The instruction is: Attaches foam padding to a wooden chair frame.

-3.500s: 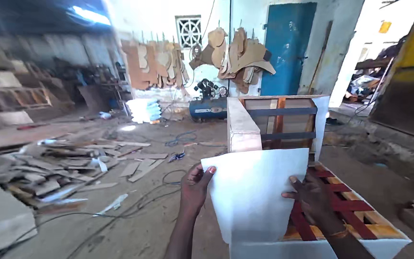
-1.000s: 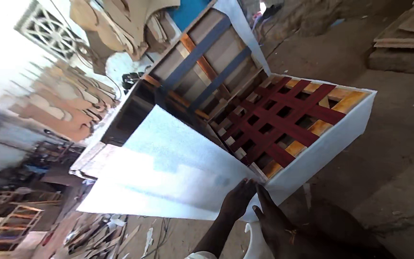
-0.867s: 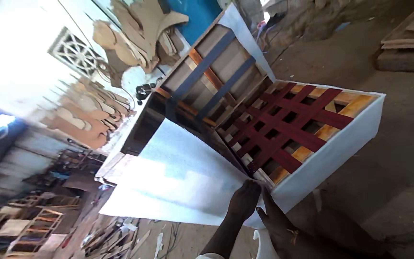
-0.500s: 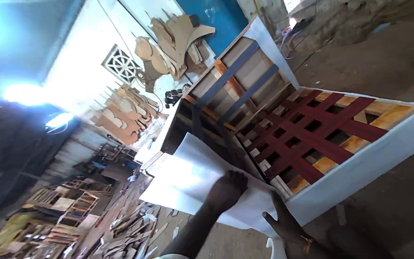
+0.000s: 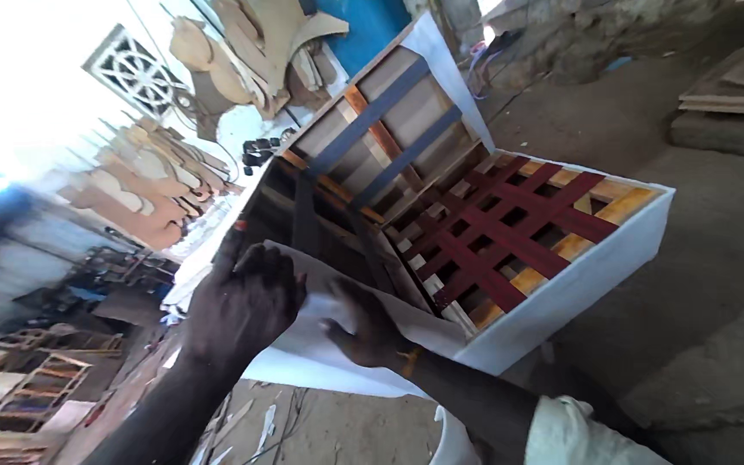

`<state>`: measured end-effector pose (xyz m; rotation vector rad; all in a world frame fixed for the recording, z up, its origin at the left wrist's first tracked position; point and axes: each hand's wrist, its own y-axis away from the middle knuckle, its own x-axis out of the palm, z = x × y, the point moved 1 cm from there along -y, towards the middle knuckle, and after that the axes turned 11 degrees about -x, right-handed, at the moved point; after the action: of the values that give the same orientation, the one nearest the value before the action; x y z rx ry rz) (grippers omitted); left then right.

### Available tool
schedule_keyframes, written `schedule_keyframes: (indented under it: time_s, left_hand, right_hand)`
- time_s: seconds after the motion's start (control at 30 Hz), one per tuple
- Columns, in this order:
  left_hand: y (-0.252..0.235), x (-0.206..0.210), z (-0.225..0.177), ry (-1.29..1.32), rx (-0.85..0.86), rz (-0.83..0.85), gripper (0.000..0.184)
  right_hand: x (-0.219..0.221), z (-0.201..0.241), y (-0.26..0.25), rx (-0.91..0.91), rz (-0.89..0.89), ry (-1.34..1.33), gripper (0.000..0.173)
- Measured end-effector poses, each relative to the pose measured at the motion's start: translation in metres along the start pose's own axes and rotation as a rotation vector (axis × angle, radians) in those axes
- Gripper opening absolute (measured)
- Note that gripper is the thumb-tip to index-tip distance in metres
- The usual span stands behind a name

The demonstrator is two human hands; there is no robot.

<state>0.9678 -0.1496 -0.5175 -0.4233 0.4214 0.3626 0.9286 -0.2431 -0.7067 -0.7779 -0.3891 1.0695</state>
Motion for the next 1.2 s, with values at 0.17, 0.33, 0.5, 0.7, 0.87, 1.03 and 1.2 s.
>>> schedule_keyframes:
  time_s: [0.17, 0.33, 0.5, 0.7, 0.87, 1.03, 1.2]
  left_hand:
    - [-0.006, 0.001, -0.005, -0.002, -0.019, 0.068, 0.063]
    - [-0.007, 0.032, -0.005, 0.104, -0.065, 0.064, 0.071]
    - [0.000, 0.069, 0.003, 0.206, -0.150, 0.001, 0.069]
    - [0.016, 0.046, -0.060, 0.371, -0.450, -0.235, 0.055]
    - [0.077, 0.102, -0.190, 0.679, -0.963, -0.327, 0.073]
    - [0.071, 0.117, -0.204, 0.701, -1.168, -0.347, 0.078]
    - [0.037, 0.084, -0.120, 0.728, -1.255, -0.679, 0.068]
  right_hand:
    - [-0.008, 0.008, -0.011, -0.190, -0.033, 0.019, 0.065]
    - [-0.007, -0.123, 0.133, 0.154, -0.071, 0.286, 0.085]
    - [-0.016, -0.167, 0.192, 0.520, -0.048, 0.308, 0.096]
    - [-0.024, -0.161, 0.190, 0.439, -0.024, 0.301, 0.093]
    - [-0.007, -0.147, 0.179, 0.234, -0.030, 0.413, 0.107]
    - [-0.009, -0.116, 0.145, 0.137, 0.045, 0.408, 0.100]
    - [-0.014, -0.082, 0.048, -0.225, 0.117, 0.407, 0.064]
